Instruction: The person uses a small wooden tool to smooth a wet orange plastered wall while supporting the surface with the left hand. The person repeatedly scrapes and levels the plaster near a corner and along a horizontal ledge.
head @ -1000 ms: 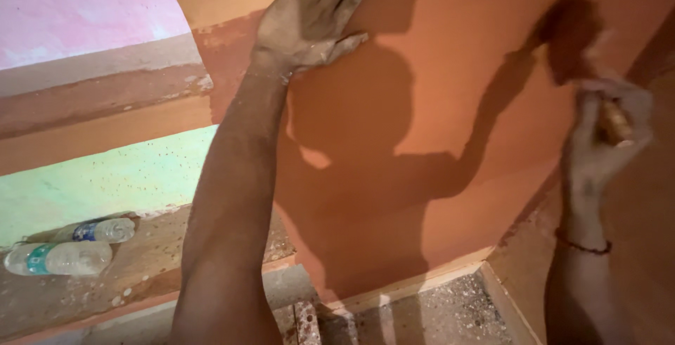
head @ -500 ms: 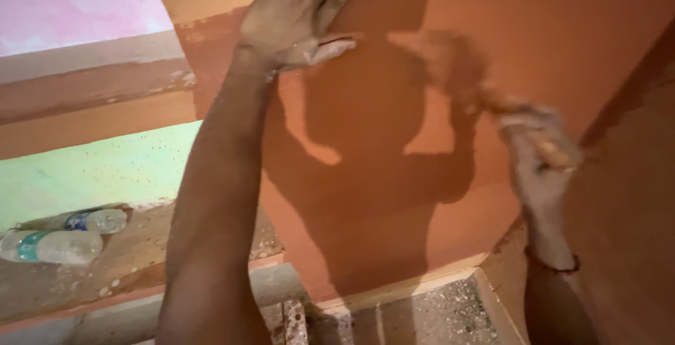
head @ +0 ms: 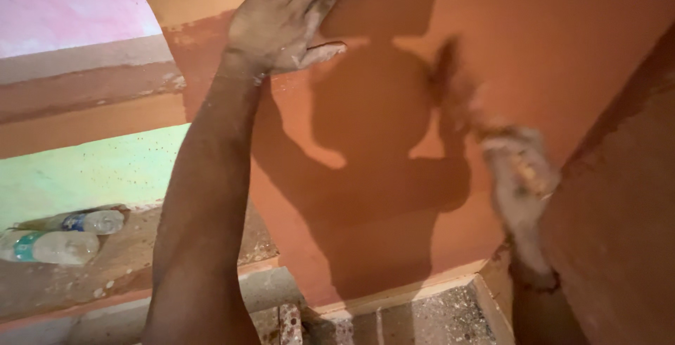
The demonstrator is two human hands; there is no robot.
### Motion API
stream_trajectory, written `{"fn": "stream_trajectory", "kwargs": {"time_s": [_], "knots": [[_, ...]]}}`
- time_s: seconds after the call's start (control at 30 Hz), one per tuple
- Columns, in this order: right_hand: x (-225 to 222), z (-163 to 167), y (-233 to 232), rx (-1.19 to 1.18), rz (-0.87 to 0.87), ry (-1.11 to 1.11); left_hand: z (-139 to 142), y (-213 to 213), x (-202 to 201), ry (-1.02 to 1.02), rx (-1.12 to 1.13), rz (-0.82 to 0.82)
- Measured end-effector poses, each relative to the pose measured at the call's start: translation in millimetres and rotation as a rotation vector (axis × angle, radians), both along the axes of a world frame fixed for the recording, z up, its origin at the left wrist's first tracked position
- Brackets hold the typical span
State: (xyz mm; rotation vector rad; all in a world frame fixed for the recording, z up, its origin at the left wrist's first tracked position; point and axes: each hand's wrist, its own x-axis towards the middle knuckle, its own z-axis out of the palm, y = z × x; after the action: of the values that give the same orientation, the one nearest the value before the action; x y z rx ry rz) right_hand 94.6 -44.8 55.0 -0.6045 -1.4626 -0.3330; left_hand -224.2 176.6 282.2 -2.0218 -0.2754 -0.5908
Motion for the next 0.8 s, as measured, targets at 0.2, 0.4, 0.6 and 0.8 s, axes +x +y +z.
{"fn": "stream_trajectory", "kwargs": {"time_s": [0.2, 0.4, 0.6, 0.8], "knots": [[-41, -21, 11, -0.198, 0.308, 0.067, 0, -2, -2, 0.012, -0.067, 0.028], [34, 1, -4, 0.085, -0.203, 0.004, 2, -7, 2, 0.005, -0.016, 0.051], [110, -58, -20, -0.030, -0.600, 0.433, 2, -7, 1, 0.011, -0.105, 0.009], [108, -122, 17, -0.043, 1.150, 0.647, 1, -3, -3, 0.012, -0.067, 0.025]]}}
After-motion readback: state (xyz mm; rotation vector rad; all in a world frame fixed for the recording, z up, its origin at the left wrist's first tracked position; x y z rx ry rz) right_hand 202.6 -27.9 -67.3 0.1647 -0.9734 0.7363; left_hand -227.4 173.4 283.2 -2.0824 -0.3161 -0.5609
